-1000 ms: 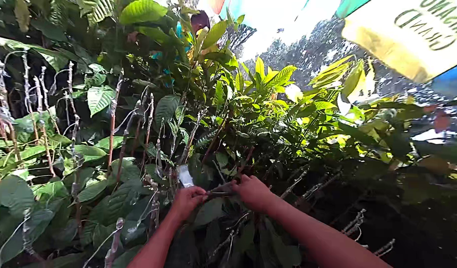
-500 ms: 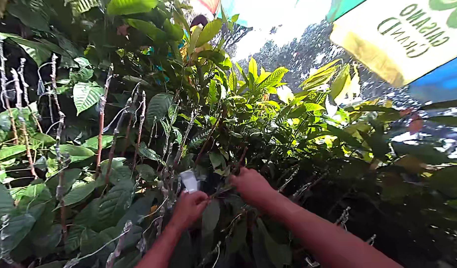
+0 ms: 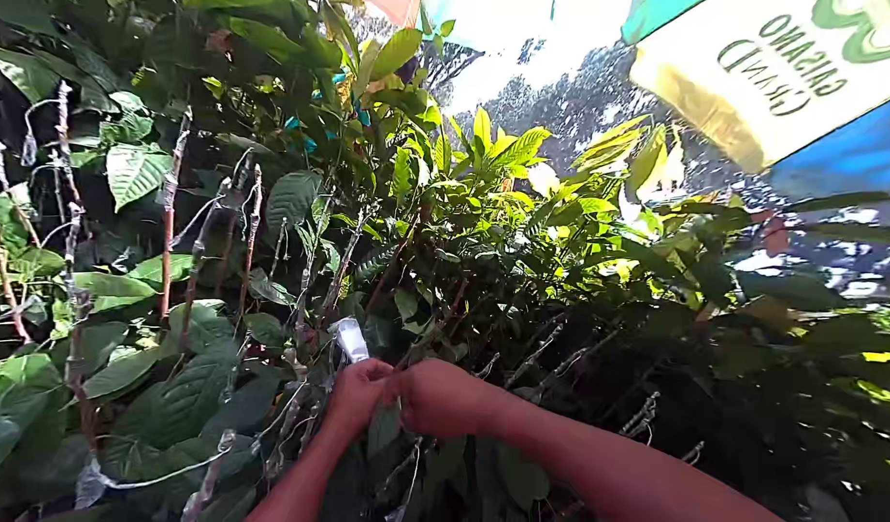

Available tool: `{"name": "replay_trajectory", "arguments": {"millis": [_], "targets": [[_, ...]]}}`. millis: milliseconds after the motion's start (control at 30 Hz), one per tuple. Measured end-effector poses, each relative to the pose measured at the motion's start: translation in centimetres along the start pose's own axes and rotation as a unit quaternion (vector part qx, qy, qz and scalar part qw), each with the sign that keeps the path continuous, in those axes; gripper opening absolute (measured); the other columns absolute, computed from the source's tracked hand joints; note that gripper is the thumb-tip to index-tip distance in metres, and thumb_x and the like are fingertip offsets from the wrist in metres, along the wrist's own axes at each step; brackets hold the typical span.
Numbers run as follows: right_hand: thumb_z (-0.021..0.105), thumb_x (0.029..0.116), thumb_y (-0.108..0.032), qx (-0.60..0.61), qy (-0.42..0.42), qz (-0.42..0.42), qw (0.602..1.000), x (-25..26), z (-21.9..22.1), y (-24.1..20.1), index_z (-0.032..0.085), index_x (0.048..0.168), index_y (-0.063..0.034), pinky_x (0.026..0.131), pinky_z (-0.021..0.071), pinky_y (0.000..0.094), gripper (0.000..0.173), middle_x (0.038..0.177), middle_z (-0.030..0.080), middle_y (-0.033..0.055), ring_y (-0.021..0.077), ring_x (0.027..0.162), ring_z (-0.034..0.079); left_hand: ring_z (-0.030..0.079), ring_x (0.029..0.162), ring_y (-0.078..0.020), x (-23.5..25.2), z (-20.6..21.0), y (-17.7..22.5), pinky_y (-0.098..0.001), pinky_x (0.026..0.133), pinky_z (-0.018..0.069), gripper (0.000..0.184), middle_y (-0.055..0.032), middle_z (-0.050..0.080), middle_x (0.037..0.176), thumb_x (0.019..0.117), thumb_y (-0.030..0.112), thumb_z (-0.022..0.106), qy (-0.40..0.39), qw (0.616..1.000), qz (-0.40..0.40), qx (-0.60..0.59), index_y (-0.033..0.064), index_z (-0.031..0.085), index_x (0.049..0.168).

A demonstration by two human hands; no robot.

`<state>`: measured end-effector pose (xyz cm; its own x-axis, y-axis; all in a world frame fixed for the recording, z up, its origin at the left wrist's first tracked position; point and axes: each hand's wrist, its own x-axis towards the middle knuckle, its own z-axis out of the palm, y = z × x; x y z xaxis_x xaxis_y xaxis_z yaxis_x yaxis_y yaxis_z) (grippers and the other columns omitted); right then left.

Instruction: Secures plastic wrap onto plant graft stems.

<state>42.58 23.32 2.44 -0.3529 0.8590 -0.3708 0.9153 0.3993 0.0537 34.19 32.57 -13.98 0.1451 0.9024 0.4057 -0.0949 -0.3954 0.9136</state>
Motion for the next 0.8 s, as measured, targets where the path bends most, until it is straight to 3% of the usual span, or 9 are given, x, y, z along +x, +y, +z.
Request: {"name": "replay_trajectory", "arguments": {"millis": [133,267,367,467,567,667,733,767,800], "targets": [[0.057,0.1023,-0.013,-0.038,-0.035,-0.013,0.999,-0.2,2.0,-0.7,0.071,0.116,-0.0031,0.09,0.0505,0.0648,0.022,0.106,0.071,0.0214,0.0412,0.104,0.068,0.069,0.067,-0.0077,0.5,-0.2,0.2,-0.0279,0.07,0.0606,0.01,-0.002,0.074,0.082,0.0888,0.009,0.077,-0.003,0.999,-0.037,0.004,0.0035,0.074,0.097],[0.053,0.106,-0.014,0.049,-0.003,-0.057,0.997,1.5,-1.9,4.5,0.059,0.138,-0.0017,0.097,0.052,0.0529,0.035,0.128,0.067,0.0209,0.0325,0.115,0.066,0.072,0.095,-0.028,-1.0,1.3,-1.1,-0.0545,0.094,0.054,0.02,-0.0147,0.075,0.097,0.0928,0.018,0.071,-0.118,0.978,0.107,0.137,0.0006,0.076,0.102],[0.055,0.1026,-0.015,-0.048,0.023,0.067,0.996,2.3,0.5,10.7,0.06,0.139,-0.0138,0.094,0.0501,0.0673,0.037,0.127,0.066,0.0238,0.0454,0.119,0.062,0.07,0.081,-0.0164,-0.6,-0.4,-1.9,-0.0439,0.084,0.0572,0.019,-0.0049,0.075,0.091,0.0926,0.025,0.072,-0.072,0.982,0.101,0.139,0.0087,0.076,0.102],[0.06,0.1034,-0.021,-0.023,0.043,0.101,0.994,0.9,3.4,9.5,0.067,0.129,-0.0116,0.101,0.0472,0.0632,0.028,0.123,0.069,0.0175,0.0403,0.119,0.062,0.07,0.074,-0.0121,0.3,-2.1,-2.1,-0.0367,0.076,0.0599,0.018,-0.003,0.074,0.087,0.0905,0.022,0.074,0.001,0.994,0.072,0.084,0.0075,0.075,0.101],[0.06,0.1018,-0.017,0.01,0.081,0.067,0.994,-1.3,4.6,4.7,0.068,0.121,-0.0029,0.093,0.052,0.0618,0.025,0.105,0.073,0.0211,0.0408,0.102,0.07,0.072,0.075,-0.0117,0.7,-1.1,-1.4,-0.0351,0.076,0.0623,0.016,-0.0026,0.075,0.089,0.0894,0.017,0.076,0.001,0.998,0.038,0.057,0.0066,0.074,0.102],[0.058,0.1027,-0.013,0.072,0.068,-0.018,0.995,-1.5,1.8,0.5,0.065,0.131,-0.0047,0.085,0.0559,0.054,0.03,0.102,0.072,0.0186,0.0334,0.091,0.07,0.072,0.095,-0.0286,-0.9,1.1,-0.3,-0.0548,0.091,0.0541,0.021,-0.0139,0.075,0.097,0.0931,0.019,0.068,-0.074,0.985,0.069,0.141,0.0036,0.075,0.106],[0.051,0.1075,-0.016,0.14,0.046,-0.017,0.989,0.3,-1.1,4.8,0.058,0.139,-0.0046,0.081,0.056,0.0401,0.034,0.12,0.069,0.0158,0.0216,0.094,0.068,0.071,0.098,-0.0333,-2.1,2.0,-0.8,-0.0598,0.1,0.0487,0.022,-0.0154,0.075,0.098,0.0953,0.022,0.068,-0.116,0.967,0.117,0.192,0.0048,0.077,0.107],[0.048,0.1089,-0.02,0.121,0.037,0.012,0.992,0.9,-0.8,8.1,0.056,0.141,-0.0068,0.086,0.055,0.0413,0.036,0.125,0.068,0.0149,0.0217,0.102,0.068,0.072,0.092,-0.032,-2.4,1.9,-1.2,-0.0599,0.096,0.0503,0.021,-0.0137,0.076,0.093,0.0945,0.023,0.069,-0.102,0.965,0.134,0.201,0.006,0.077,0.103],[0.049,0.1087,-0.023,0.077,0.036,0.045,0.995,1.3,0.7,10.6,0.059,0.141,-0.0084,0.095,0.054,0.0519,0.036,0.126,0.068,0.0165,0.0287,0.111,0.068,0.072,0.085,-0.0282,-2.1,1.1,-1.5,-0.0574,0.088,0.0537,0.02,-0.0109,0.075,0.089,0.093,0.024,0.068,-0.061,0.968,0.143,0.197,0.0077,0.078,0.1]]}}
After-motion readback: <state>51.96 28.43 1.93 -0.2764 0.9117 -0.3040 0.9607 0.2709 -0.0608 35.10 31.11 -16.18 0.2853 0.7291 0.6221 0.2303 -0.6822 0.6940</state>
